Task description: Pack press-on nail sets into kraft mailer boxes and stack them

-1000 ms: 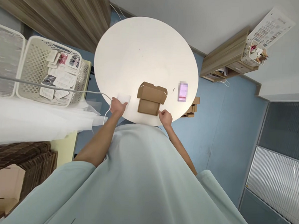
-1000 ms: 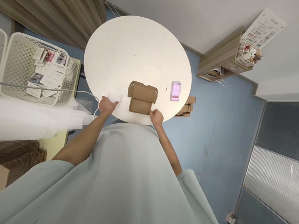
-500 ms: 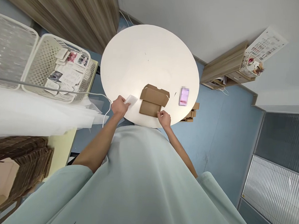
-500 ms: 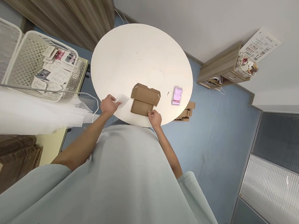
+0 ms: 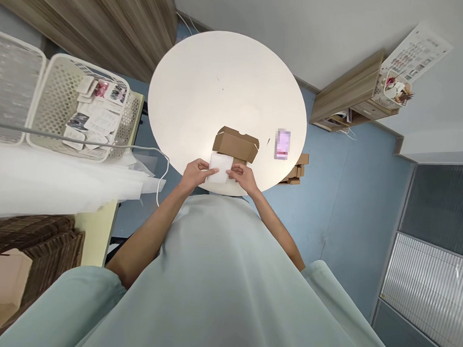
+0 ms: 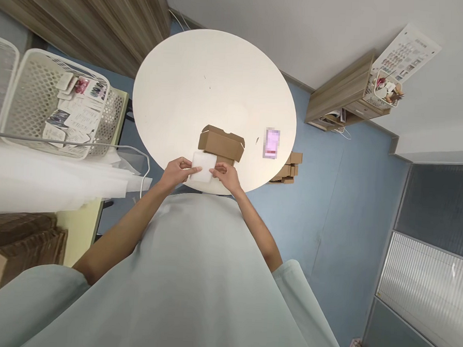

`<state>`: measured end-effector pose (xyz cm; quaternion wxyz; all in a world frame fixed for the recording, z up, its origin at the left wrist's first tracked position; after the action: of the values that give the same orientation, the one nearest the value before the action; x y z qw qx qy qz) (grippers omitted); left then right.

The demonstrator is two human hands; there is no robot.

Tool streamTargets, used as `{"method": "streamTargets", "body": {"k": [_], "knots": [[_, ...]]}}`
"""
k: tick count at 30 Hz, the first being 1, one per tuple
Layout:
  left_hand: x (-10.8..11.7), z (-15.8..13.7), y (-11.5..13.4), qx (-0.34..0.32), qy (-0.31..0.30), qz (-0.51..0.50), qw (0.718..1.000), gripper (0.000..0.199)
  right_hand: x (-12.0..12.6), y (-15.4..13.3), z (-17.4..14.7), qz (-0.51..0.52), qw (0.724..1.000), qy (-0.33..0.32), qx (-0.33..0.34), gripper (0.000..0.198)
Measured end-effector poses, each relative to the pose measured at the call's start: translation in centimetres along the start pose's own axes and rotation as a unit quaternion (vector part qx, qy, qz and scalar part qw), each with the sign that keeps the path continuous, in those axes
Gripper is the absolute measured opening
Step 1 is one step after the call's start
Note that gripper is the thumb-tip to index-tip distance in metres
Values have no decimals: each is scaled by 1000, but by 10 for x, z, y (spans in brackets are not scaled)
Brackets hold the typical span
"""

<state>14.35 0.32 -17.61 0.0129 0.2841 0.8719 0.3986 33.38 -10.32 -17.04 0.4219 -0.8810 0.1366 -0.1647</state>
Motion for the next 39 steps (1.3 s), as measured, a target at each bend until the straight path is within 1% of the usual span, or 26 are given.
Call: {"method": "streamTargets", "body": {"k": [3,6,8,11,14,17,20,22,25,27,30,32,34,39], "knots": [[-16,3,2,13,-20,-22,999,56,8,13,4,32,999,26,-16,47],[-33,13,-1,26,-31,-22,999,49,18,33,13,54,995,75,-41,46],[-43,22,-7,35,-32,-9,999,44,22,46,20,48,991,110,-56,41],[-52,35,-16,50,-7,30,998,42,21,59,32,-7,990,127,-65,27],[-57,47,-23,53,16,107,993,34,17,65,42,-88,985,130,-66,12],[-62,57,-25,39,16,192,980,28,14,65,47,-154,977,134,-61,5],[-67,64,-25,19,13,241,970,27,11,62,50,-214,966,134,-61,1],[-71,66,-26,11,6,260,965,28,9,60,51,-253,957,128,-68,4],[-77,67,-27,-4,-9,308,951,34,4,57,52,-305,943,106,-74,21],[-80,65,-24,-32,-11,361,932,40,-1,55,52,-332,937,85,-73,34],[-85,59,-14,-83,-11,439,894,45,-8,49,50,-362,929,55,-51,44],[-87,53,-10,-98,-22,476,874,45,-12,45,48,-385,921,41,-32,47],[-87,48,-7,-101,-35,500,860,45,-14,42,46,-415,909,31,-21,49],[-86,41,-4,-116,-57,526,841,48,-17,36,42,-482,876,17,-6,42]]}}
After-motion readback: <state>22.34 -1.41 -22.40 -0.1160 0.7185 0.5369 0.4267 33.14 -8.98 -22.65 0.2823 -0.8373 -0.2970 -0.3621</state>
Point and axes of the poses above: each hand's wrist, its own z-axis towards the middle knuckle, its own x-axis out of the back of the hand, y = z × x, the point moved 9 cm from there along z, towards the middle knuckle, and after that the axes turned 7 degrees about y, right-handed, at the moved point
